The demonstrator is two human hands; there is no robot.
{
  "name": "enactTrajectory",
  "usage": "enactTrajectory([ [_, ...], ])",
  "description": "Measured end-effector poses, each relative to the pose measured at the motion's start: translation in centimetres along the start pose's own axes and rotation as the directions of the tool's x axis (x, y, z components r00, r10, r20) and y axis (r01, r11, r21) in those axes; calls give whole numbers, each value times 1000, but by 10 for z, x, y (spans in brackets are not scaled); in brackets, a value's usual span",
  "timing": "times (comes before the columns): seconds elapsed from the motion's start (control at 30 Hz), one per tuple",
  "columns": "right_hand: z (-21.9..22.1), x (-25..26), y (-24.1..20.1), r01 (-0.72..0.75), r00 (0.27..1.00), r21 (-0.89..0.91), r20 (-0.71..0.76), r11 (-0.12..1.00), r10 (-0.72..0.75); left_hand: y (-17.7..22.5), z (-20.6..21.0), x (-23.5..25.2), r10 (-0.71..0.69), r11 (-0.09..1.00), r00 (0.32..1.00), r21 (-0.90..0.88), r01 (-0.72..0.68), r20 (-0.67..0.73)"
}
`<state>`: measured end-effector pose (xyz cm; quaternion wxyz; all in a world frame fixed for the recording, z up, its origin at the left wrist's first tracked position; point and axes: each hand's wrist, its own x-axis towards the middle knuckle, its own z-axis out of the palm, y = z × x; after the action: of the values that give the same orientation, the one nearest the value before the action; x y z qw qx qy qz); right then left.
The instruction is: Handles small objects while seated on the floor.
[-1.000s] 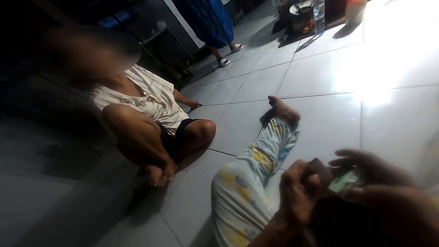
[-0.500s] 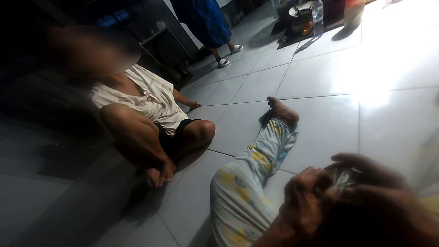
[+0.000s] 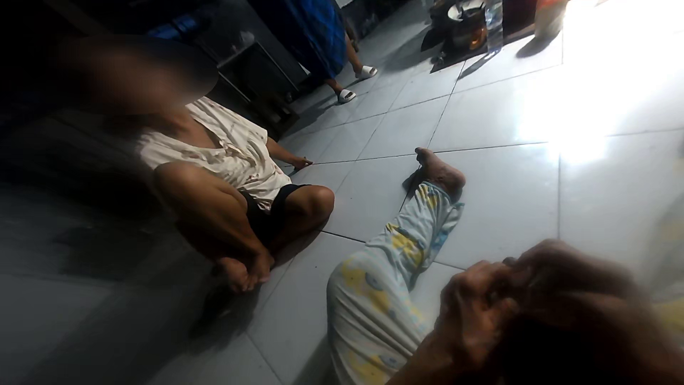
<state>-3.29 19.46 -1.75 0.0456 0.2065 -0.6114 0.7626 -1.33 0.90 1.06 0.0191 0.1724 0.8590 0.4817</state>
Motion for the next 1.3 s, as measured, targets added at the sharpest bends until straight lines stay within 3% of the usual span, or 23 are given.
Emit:
enactTrajectory([
  [0.13,-1,0,-3,76,996,-54,-45,996,-79,4,-20,-2,-61,950,980,313,-1,188],
  [0.27,2,-5,-5,226,965,-387,-39,894,-261,7,-27,-10,-194,884,929,466,26,316],
  [0.33,12,-11,-4,317,943,-485,67,815,-327,8,-26,-13,-171,907,956,417,58,238],
  [0.4,23,-18,-1,430,902,-485,264,761,-342,1,-27,-11,-179,938,974,322,126,140],
  [0.53,36,-21,-5,587,736,-416,631,694,-244,-18,-35,1,-327,930,936,222,293,134],
  [0.6,38,-26,-6,574,690,-463,718,676,-94,-20,-38,3,-354,928,926,177,329,133],
  [0.7,38,-31,-7,485,686,-549,721,681,93,-14,-36,3,-375,921,917,163,352,134],
  [0.9,37,-32,-15,586,767,-629,634,510,-100,-12,-34,4,-380,918,921,159,364,90],
  [1.17,20,-27,-41,597,785,-533,542,600,-300,-16,-36,4,-382,919,923,123,373,50],
  [1.23,15,-23,-52,512,774,-477,617,714,-142,-17,-37,6,-374,922,927,124,367,32],
  [1.3,18,-25,-56,386,729,-537,676,750,109,-17,-34,3,-356,930,934,112,350,29],
])
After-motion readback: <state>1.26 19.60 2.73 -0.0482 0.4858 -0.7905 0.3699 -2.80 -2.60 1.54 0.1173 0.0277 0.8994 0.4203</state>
